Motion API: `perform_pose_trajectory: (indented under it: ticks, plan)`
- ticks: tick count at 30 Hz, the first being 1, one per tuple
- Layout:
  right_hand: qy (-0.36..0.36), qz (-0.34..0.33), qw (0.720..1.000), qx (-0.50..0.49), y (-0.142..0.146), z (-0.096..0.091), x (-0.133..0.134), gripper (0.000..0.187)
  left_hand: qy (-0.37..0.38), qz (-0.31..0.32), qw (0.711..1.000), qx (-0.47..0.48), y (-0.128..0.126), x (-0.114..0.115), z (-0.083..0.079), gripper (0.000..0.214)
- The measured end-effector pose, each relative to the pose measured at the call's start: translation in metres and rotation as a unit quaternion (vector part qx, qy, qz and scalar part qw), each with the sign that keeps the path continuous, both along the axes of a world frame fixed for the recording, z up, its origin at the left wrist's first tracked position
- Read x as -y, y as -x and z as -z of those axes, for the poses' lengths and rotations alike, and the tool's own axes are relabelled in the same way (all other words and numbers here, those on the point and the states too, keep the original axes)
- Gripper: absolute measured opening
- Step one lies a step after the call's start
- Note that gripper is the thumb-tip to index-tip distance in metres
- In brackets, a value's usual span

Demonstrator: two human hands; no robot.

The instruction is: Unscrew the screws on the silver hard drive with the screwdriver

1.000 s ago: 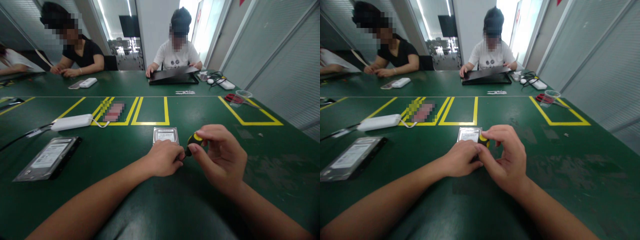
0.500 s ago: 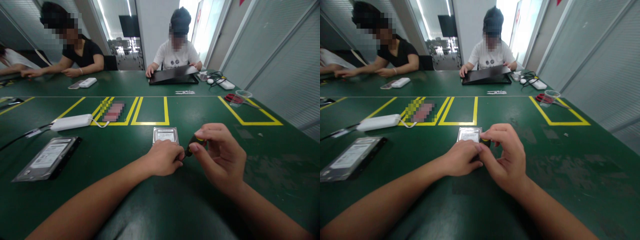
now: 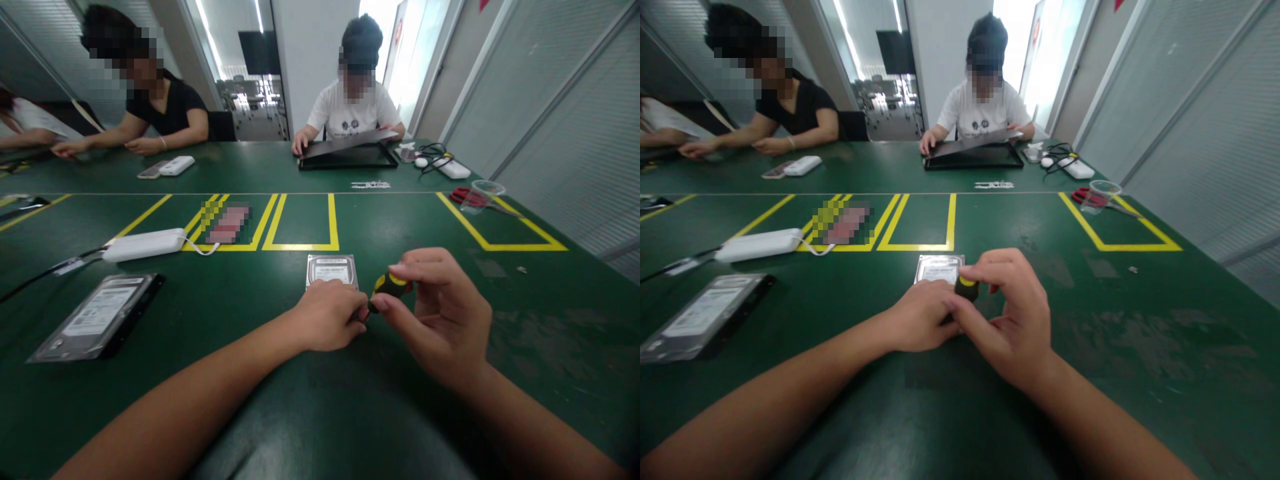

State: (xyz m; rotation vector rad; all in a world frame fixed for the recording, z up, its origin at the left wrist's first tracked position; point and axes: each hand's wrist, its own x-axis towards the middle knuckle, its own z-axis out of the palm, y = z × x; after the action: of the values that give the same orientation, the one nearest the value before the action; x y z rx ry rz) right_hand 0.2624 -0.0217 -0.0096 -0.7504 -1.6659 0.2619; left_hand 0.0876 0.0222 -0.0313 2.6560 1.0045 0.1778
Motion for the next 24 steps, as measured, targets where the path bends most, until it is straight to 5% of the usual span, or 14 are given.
perform_pose_trajectory:
  ticks: [24]
  plan:
    - [0.023,-0.023,0.999,0.006,-0.0007,-0.0005,0.0056,0.039,0.02,0.009,1.0,0.004,0.0006,-0.0007,-0.0042,0.011]
